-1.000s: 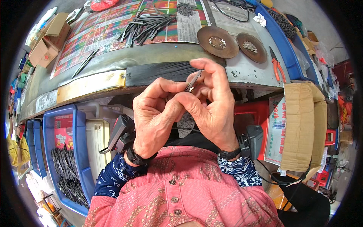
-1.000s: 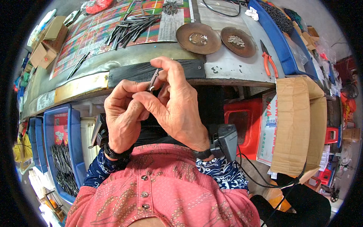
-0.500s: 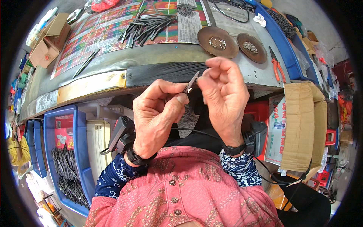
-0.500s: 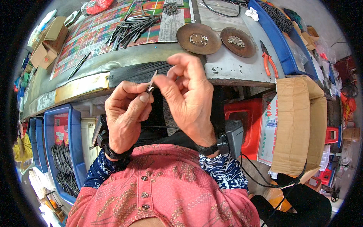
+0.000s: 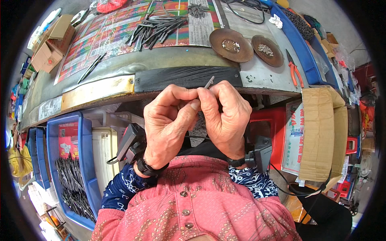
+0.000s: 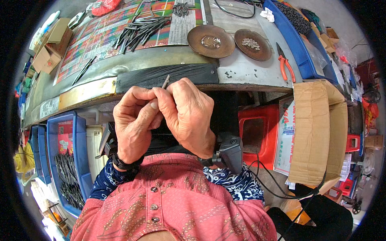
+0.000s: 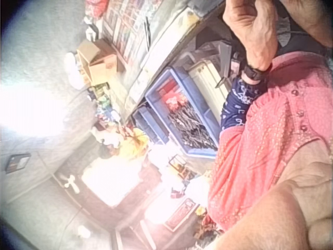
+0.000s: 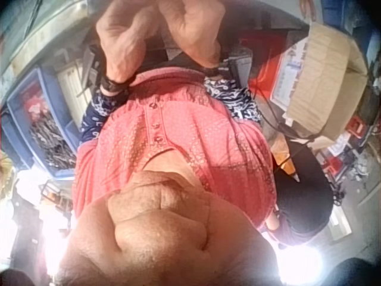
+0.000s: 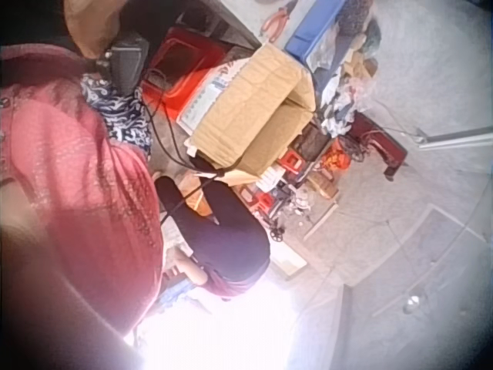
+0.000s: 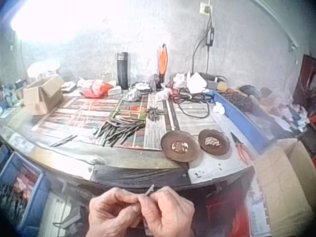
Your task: The person repeatedly picks up small metal rods and tiny metal pieces from a workbench, inserts the pieces into the rods, and places the assembled units back on the table. The process is performed one at a time with both hands.
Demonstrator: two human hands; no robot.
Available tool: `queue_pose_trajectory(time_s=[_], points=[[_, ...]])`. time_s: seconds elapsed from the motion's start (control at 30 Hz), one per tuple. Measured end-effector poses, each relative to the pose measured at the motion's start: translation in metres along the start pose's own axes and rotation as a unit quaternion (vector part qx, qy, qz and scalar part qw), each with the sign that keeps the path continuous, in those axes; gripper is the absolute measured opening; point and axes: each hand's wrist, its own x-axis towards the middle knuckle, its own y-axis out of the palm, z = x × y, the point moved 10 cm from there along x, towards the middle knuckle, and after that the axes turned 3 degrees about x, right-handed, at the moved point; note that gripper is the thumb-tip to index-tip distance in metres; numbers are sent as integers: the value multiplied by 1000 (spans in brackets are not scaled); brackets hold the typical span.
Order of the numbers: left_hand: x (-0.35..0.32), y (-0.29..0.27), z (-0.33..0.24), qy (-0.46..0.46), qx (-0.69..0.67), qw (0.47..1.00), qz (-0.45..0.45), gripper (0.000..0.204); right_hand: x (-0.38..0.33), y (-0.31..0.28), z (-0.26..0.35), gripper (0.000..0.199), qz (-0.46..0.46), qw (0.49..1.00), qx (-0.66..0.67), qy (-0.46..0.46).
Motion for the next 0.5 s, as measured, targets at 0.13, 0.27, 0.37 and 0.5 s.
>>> queue_pose_trajectory(time_s=[0.13,0.27,0.37,0.5], points=[[-1,-1,1,-1,0,1000,-8,10,1,1,-5,15,9,999,33,20],[0,-3,1,-7,-15,1000,-3,10,-3,6,-18,17,16,987,121,101],[0,-4,1,-2,1,1000,-7,10,-4,4,-19,16,8,988,112,106],[-1,-1,1,2,3,1000,-6,10,-2,1,-8,17,-5,998,37,48]])
